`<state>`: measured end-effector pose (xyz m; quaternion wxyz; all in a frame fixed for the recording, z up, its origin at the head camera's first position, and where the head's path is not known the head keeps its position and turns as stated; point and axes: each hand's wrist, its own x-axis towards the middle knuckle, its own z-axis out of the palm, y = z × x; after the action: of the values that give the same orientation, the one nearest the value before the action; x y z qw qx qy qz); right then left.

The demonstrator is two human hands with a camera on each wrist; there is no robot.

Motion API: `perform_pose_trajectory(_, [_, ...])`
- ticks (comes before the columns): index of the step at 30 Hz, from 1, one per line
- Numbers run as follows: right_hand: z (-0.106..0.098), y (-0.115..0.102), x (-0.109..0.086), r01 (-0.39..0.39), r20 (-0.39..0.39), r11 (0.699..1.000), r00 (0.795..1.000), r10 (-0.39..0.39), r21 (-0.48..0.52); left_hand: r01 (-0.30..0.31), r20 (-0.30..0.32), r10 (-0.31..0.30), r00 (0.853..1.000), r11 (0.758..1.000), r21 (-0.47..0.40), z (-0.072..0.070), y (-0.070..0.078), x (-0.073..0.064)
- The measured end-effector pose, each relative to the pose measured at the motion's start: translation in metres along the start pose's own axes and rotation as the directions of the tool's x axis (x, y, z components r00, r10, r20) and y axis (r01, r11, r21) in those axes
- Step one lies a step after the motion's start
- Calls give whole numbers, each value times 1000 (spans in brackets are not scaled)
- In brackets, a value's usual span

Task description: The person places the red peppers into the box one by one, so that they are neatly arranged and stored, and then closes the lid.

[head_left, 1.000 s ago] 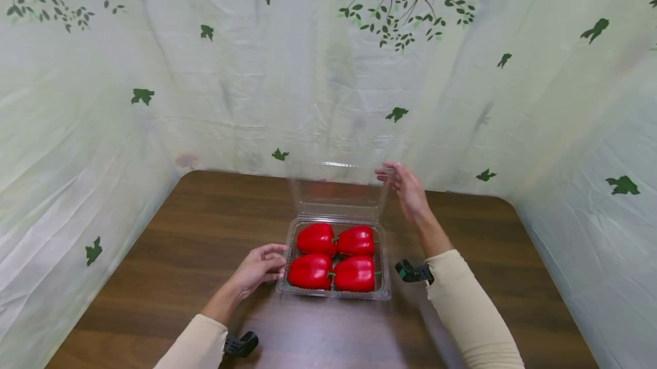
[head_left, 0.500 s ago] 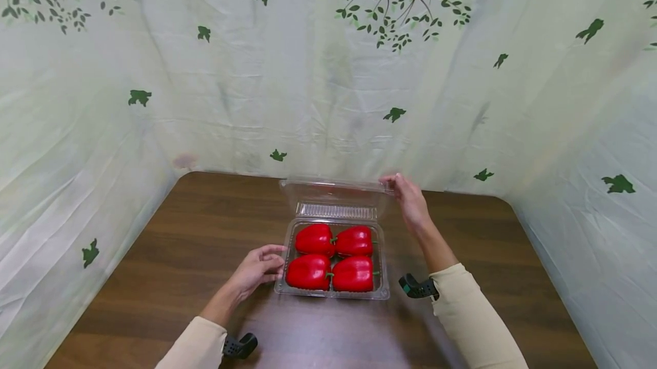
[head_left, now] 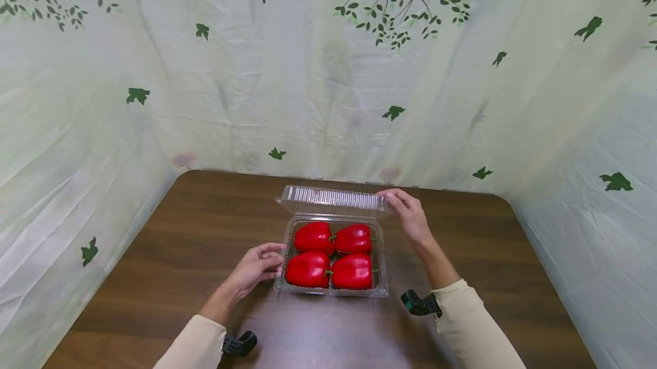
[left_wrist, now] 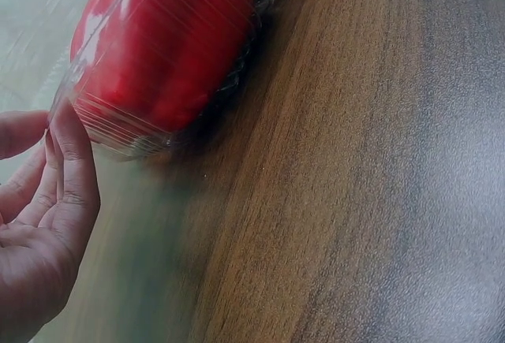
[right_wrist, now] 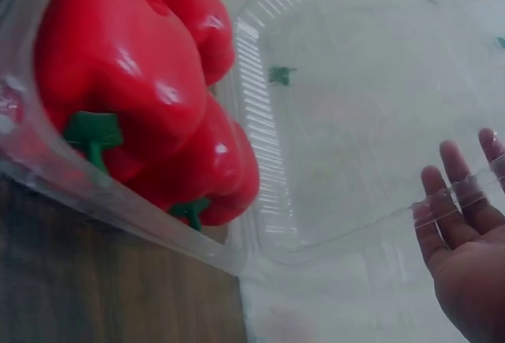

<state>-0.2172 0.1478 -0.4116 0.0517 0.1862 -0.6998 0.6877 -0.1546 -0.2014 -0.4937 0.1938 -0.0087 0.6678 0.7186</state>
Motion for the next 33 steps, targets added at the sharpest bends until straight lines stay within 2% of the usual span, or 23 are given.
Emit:
perform_pose_trajectory(5, [0, 2, -9, 56, 51, 998, 997, -55, -19, 1, 0, -1, 1000, 1000, -2, 0, 0, 1])
perform_pose_trajectory(13, [1, 6, -26, 100, 122, 994, 988, -95, -41, 6, -10, -6, 1000, 1000, -3, 1, 1, 0])
perform_pose_trajectory(25, [5, 17, -48, 167, 159, 981, 976, -150, -96, 13, -37, -13, 999, 1000, 5, 1, 2, -1])
perform_pose_trajectory(33, [6, 24, -59, 245, 176, 957, 960, -218, -152, 46, -74, -46, 996, 999, -5, 4, 2, 0])
